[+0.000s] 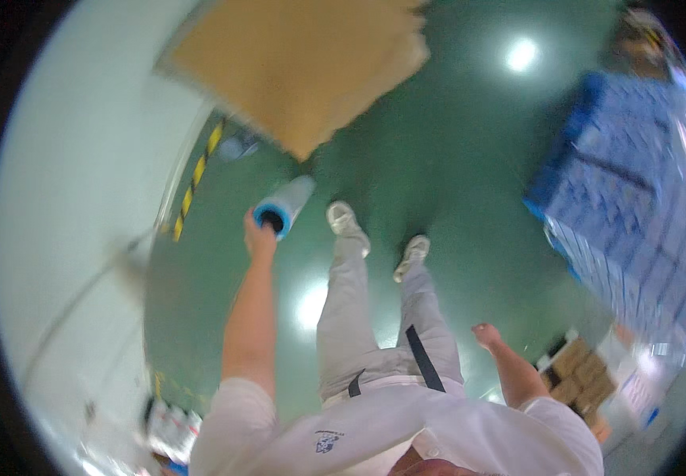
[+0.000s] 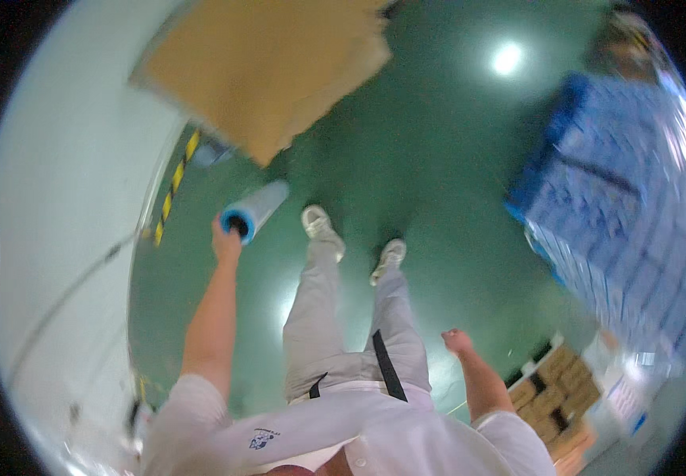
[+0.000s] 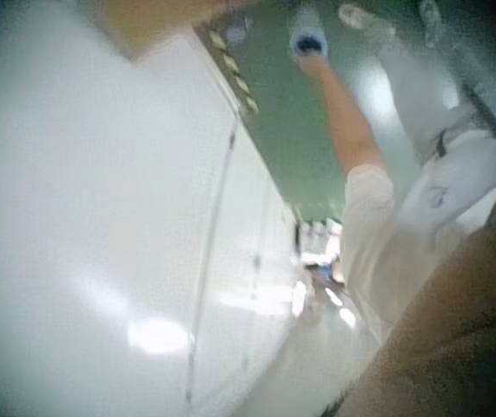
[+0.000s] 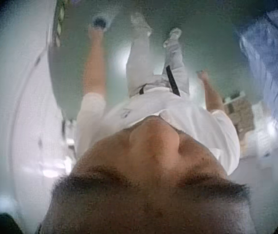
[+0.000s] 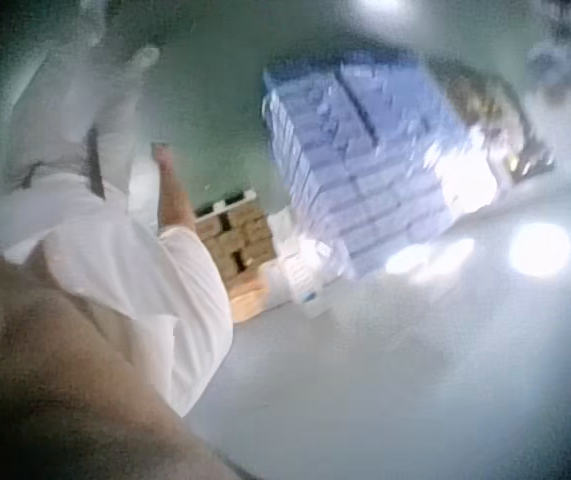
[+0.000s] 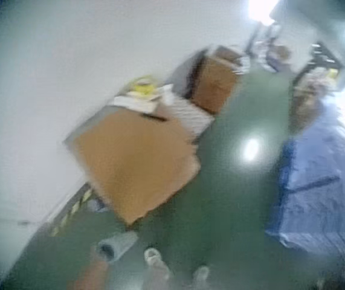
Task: The person wraps a pallet of boxes with plastic film by hand, then uses a manual pallet jack to move the pallet to another location in the warehouse.
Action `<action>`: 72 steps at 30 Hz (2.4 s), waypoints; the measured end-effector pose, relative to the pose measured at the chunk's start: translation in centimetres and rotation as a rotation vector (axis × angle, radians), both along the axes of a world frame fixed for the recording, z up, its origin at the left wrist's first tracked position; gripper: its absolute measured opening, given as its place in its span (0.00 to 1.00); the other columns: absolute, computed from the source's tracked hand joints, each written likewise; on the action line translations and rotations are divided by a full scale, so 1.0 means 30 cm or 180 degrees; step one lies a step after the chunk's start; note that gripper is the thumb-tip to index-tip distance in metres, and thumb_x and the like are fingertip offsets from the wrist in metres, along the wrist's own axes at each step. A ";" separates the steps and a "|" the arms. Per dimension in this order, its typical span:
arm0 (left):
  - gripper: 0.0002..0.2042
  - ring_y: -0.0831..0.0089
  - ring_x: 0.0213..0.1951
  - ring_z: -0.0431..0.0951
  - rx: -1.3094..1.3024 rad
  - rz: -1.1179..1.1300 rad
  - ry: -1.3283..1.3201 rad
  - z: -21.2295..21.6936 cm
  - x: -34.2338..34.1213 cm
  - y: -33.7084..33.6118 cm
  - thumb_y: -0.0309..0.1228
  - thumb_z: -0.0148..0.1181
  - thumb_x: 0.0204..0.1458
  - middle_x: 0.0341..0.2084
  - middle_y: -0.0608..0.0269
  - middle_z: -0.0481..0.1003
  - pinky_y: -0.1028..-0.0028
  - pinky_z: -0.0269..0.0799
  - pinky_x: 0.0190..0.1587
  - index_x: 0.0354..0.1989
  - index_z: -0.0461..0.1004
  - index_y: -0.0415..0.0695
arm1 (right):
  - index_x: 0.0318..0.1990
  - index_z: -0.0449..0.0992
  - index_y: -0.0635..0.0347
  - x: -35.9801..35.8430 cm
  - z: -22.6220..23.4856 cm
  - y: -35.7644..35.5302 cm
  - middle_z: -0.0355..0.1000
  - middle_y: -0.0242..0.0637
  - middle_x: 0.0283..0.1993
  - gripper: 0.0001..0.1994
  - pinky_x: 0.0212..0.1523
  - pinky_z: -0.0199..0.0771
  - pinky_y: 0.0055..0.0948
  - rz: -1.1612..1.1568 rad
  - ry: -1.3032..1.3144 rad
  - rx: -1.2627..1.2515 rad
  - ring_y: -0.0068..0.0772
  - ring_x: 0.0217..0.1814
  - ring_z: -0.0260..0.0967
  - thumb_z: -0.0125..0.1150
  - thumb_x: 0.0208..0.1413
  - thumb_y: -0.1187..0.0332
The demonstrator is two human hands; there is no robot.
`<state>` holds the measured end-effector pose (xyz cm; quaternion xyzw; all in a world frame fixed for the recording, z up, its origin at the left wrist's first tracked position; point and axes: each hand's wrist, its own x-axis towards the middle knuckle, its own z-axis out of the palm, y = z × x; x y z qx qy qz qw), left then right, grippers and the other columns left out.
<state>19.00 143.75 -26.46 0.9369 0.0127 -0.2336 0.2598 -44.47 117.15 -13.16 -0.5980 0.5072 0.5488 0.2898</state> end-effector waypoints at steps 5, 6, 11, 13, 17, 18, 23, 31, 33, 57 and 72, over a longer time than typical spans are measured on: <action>0.26 0.49 0.58 0.68 0.0080 -0.0595 0.0302 0.040 -0.116 0.017 0.25 0.51 0.53 0.58 0.44 0.66 0.59 0.62 0.60 0.63 0.60 0.39 | 0.47 0.76 0.66 0.211 0.210 0.243 0.78 0.45 0.40 0.25 0.46 0.75 0.36 -0.2142 -0.0294 -0.0304 0.40 0.41 0.76 0.54 0.56 0.50; 0.26 0.48 0.58 0.67 0.0159 -0.0725 0.0271 0.012 -0.121 0.028 0.25 0.50 0.54 0.59 0.43 0.65 0.59 0.61 0.60 0.64 0.59 0.39 | 0.46 0.76 0.65 0.191 0.222 0.312 0.77 0.43 0.38 0.24 0.43 0.75 0.34 -0.2391 -0.0463 -0.0346 0.36 0.38 0.76 0.54 0.56 0.50; 0.29 0.43 0.61 0.63 0.0395 -0.0519 0.0895 -0.032 -0.119 0.012 0.26 0.46 0.53 0.61 0.38 0.62 0.59 0.59 0.62 0.66 0.54 0.35 | 0.48 0.74 0.64 0.066 0.265 0.594 0.77 0.40 0.41 0.22 0.41 0.74 0.30 -0.3091 -0.0900 -0.0281 0.30 0.39 0.75 0.55 0.57 0.52; 0.29 0.44 0.61 0.62 0.0685 -0.1132 0.0561 0.010 -0.118 -0.007 0.26 0.46 0.52 0.61 0.37 0.61 0.60 0.59 0.63 0.65 0.55 0.33 | 0.46 0.74 0.63 -0.047 0.243 0.724 0.76 0.38 0.40 0.21 0.40 0.73 0.31 -0.3484 -0.1127 -0.0592 0.30 0.39 0.75 0.55 0.57 0.53; 0.28 0.49 0.62 0.63 0.1036 -0.2254 0.0688 0.185 -0.200 -0.092 0.27 0.49 0.52 0.59 0.41 0.65 0.61 0.60 0.63 0.63 0.57 0.35 | 0.43 0.75 0.63 -0.212 0.312 1.040 0.76 0.38 0.36 0.19 0.38 0.74 0.30 -0.4417 -0.1371 -0.1268 0.29 0.36 0.75 0.56 0.56 0.55; 0.27 0.51 0.61 0.64 0.1041 -0.2723 0.0410 0.206 -0.230 -0.080 0.28 0.50 0.52 0.58 0.43 0.66 0.62 0.61 0.62 0.63 0.59 0.37 | 0.42 0.75 0.63 -0.248 0.317 1.135 0.76 0.38 0.34 0.18 0.38 0.75 0.29 -0.4550 -0.1406 -0.1367 0.29 0.34 0.75 0.57 0.56 0.55; 0.15 0.54 0.40 0.80 0.2694 -0.5745 -0.0891 0.216 -0.291 0.117 0.38 0.50 0.53 0.38 0.53 0.80 0.58 0.76 0.40 0.33 0.82 0.44 | 0.39 0.75 0.62 -0.427 0.334 1.754 0.76 0.39 0.33 0.14 0.33 0.72 0.32 -0.5535 -0.1451 -0.1879 0.32 0.32 0.73 0.55 0.56 0.59; 0.17 0.49 0.47 0.76 0.2000 -0.6021 0.0381 0.447 -1.232 0.224 0.35 0.47 0.51 0.42 0.41 0.76 0.57 0.71 0.50 0.38 0.79 0.38 | 0.43 0.77 0.61 -0.531 0.347 2.743 0.77 0.45 0.36 0.17 0.35 0.75 0.38 -0.2322 -0.0560 -0.0326 0.41 0.37 0.77 0.51 0.58 0.57; 0.18 0.47 0.48 0.75 0.1833 -0.6340 0.0614 0.484 -1.431 0.197 0.36 0.46 0.52 0.43 0.41 0.76 0.56 0.70 0.51 0.39 0.79 0.37 | 0.48 0.77 0.59 -0.526 0.321 2.830 0.78 0.46 0.41 0.19 0.42 0.75 0.38 -0.2078 -0.0589 -0.0592 0.44 0.44 0.76 0.54 0.56 0.56; 0.18 0.55 0.46 0.78 0.1300 -0.8990 0.0638 0.635 -3.947 0.181 0.45 0.51 0.53 0.42 0.51 0.78 0.60 0.72 0.47 0.43 0.78 0.46 | 0.35 0.80 0.57 -0.831 0.178 2.792 0.77 0.47 0.38 0.12 0.38 0.73 0.43 -0.6783 -0.0016 -0.2241 0.44 0.39 0.75 0.56 0.54 0.59; 0.16 0.48 0.48 0.76 0.2207 -0.7990 -0.1109 0.623 -4.837 0.101 0.36 0.53 0.49 0.44 0.45 0.77 0.54 0.71 0.49 0.40 0.80 0.41 | 0.29 0.71 0.60 -3.592 0.221 3.128 0.68 0.31 0.20 0.14 0.17 0.63 0.24 -0.8234 -0.0430 -0.4974 0.24 0.20 0.65 0.51 0.61 0.59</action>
